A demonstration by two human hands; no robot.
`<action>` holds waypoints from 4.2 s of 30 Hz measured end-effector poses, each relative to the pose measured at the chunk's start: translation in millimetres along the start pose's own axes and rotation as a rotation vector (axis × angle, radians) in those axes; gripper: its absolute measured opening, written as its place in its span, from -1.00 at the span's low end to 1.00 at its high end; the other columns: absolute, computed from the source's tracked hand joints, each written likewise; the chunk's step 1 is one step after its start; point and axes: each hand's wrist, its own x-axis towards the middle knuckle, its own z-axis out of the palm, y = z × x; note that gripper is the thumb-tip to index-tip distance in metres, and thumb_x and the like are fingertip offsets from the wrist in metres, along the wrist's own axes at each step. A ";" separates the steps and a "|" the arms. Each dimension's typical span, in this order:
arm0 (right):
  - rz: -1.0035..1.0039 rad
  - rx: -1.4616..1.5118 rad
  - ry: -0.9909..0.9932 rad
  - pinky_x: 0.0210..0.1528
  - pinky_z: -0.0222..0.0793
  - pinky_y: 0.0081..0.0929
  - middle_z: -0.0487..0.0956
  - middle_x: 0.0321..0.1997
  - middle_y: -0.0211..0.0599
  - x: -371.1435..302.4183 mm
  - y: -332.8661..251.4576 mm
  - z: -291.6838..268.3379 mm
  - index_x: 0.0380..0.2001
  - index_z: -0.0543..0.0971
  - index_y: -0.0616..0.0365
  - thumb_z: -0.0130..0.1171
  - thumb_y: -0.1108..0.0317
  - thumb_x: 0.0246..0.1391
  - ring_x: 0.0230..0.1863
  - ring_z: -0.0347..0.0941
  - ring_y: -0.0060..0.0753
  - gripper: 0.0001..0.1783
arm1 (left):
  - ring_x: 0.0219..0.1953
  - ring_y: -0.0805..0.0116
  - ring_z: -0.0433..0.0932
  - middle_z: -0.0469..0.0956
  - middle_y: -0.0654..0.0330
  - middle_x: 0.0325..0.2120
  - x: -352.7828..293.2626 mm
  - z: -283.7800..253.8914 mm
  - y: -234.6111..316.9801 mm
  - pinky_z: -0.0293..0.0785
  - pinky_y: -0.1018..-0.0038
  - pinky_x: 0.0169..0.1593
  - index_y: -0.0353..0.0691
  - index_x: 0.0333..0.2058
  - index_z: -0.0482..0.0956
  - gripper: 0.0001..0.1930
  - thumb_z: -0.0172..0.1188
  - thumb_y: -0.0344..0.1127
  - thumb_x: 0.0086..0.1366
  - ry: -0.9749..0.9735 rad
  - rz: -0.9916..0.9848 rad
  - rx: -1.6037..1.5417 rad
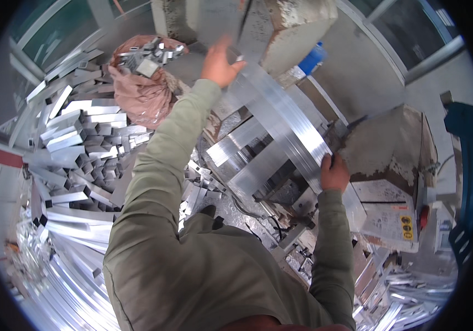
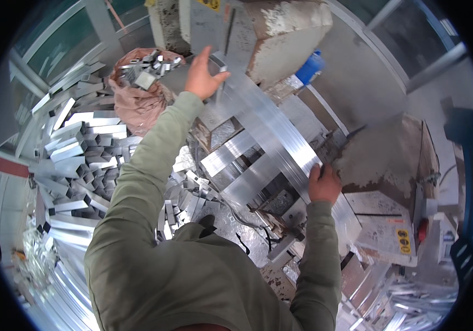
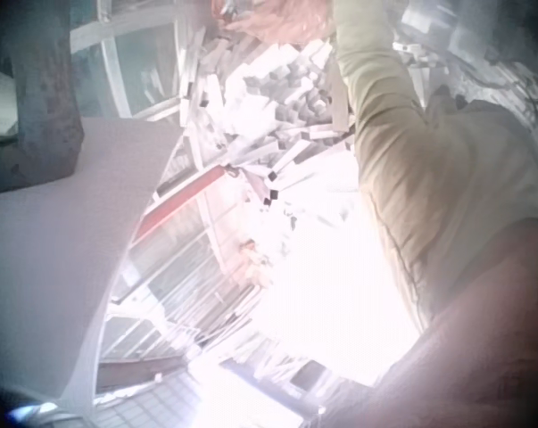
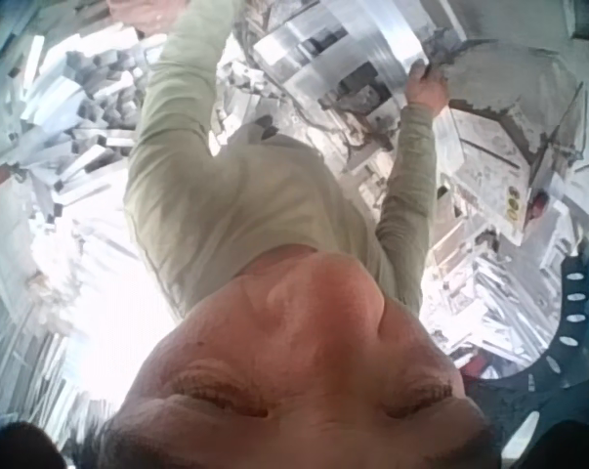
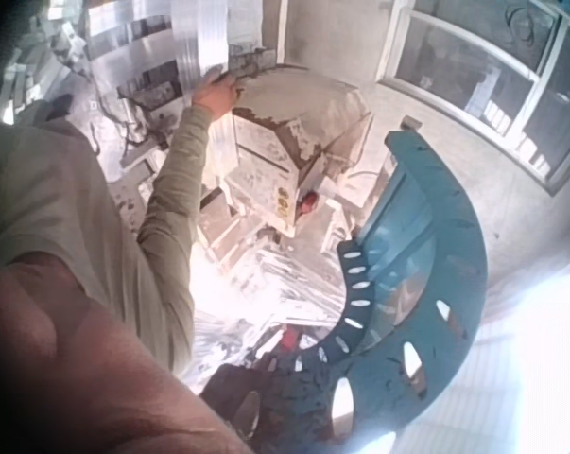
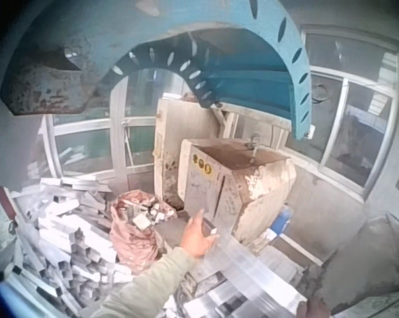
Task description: The person repeatedly picks up long aluminum profiles, places them into a cutting machine, operates the cutting mechanism, and removes the cut pieces. The cut pieces are dropped onto a pile on the floor.
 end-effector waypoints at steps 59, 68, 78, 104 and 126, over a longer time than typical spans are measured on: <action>-0.155 -0.301 -0.151 -0.32 0.47 -0.24 0.52 -0.34 -0.28 -57.3 61.6 -128.6 -0.22 0.51 0.00 0.16 0.27 0.03 -0.31 0.54 -0.13 -0.78 | 0.33 0.14 0.13 0.22 0.19 0.27 -123.4 103.3 126.2 -0.04 0.04 0.33 -0.07 0.22 0.27 -0.11 0.49 -0.22 -0.14 -0.640 0.668 0.229; 0.355 -0.199 0.108 -0.32 0.41 -0.08 0.54 -0.29 -0.09 -222.6 93.1 -208.1 -0.21 0.51 0.05 0.13 0.25 0.13 -0.31 0.49 0.11 -0.81 | 0.34 0.17 0.10 0.22 0.20 0.27 -127.0 97.7 126.2 -0.09 0.06 0.35 -0.06 0.22 0.26 -0.12 0.47 -0.22 -0.13 -0.631 0.658 0.271; 1.534 -0.099 0.184 -0.29 0.41 -0.17 0.62 -0.32 0.07 -688.4 145.5 -148.9 -0.33 0.55 0.37 0.16 0.05 0.08 -0.33 0.56 -0.07 -0.53 | 0.36 0.17 0.06 0.15 0.16 0.30 -153.2 105.2 161.0 -0.09 -0.05 0.33 -0.14 0.25 0.19 -0.12 0.42 -0.13 -0.04 -0.640 0.700 0.540; 2.251 1.311 0.984 -0.76 0.01 -0.43 0.24 -0.76 -0.45 -698.0 208.2 -54.1 -0.68 0.32 -0.01 -0.15 0.14 0.06 -0.78 0.08 -0.43 -0.70 | 0.15 0.14 0.35 0.36 0.09 0.08 -206.2 99.6 226.9 0.30 0.15 0.11 -0.16 0.12 0.31 -0.29 0.33 -0.04 0.01 -0.633 0.679 0.701; 1.922 0.045 0.496 0.13 0.35 -0.12 0.46 0.04 0.19 -746.3 301.5 -152.8 0.16 0.36 0.04 0.13 0.26 -0.05 0.07 0.42 0.21 -0.38 | 0.28 0.10 0.20 0.20 0.08 0.26 -333.2 27.3 88.4 0.25 0.10 0.17 -0.16 0.25 0.21 -0.27 0.28 -0.18 0.11 -0.519 0.526 0.689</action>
